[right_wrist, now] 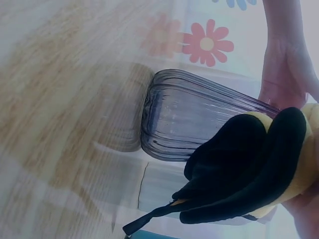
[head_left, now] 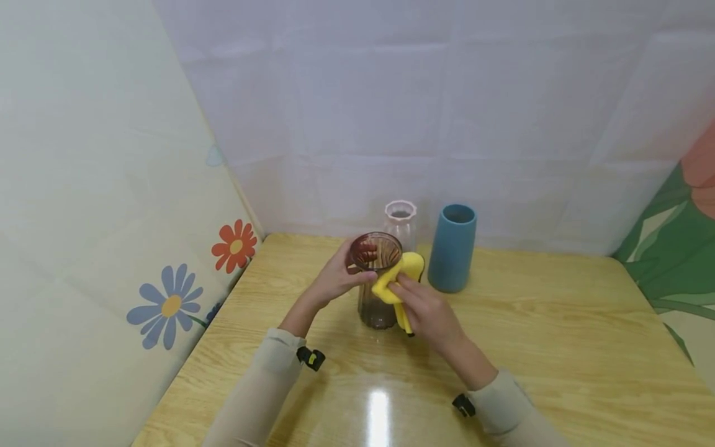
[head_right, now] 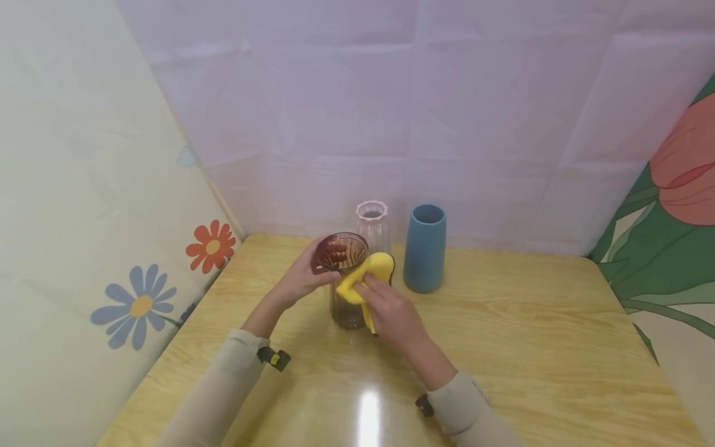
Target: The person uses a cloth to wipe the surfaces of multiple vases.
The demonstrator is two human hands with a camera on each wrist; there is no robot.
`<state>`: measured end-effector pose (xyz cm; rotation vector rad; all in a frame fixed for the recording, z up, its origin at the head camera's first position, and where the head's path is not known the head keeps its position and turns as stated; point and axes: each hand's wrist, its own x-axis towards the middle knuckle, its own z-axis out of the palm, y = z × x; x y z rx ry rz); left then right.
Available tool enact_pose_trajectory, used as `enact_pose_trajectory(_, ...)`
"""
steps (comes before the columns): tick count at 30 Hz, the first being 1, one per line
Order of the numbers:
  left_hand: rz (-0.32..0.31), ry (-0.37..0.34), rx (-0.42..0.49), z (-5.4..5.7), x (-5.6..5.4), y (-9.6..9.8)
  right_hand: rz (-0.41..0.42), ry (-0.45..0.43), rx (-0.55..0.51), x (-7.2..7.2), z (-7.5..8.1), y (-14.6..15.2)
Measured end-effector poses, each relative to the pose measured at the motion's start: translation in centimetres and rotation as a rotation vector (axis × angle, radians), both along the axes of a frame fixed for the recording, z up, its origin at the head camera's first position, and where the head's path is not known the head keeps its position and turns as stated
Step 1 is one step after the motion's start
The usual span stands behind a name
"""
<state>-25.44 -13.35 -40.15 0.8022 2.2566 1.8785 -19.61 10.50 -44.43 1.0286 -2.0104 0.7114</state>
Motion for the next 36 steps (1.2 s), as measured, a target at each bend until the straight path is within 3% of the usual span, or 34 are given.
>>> enact_pose_trajectory(15,-0.097,-0.037,0.019,0.5,-0.6,-0.2,-0.034,-0.046,0.044,0.9,-1.3,0.3)
enact_pose_trajectory(24,-0.119,-0.056,-0.002,0.5,-0.8,-0.5,-0.05,-0.029,0.064,1.4,-2.0,0.2)
enact_pose_trajectory(36,-0.142,-0.056,-0.021,0.3,-1.3,-0.7,-0.057,-0.085,0.125,1.9,-2.4,0.3)
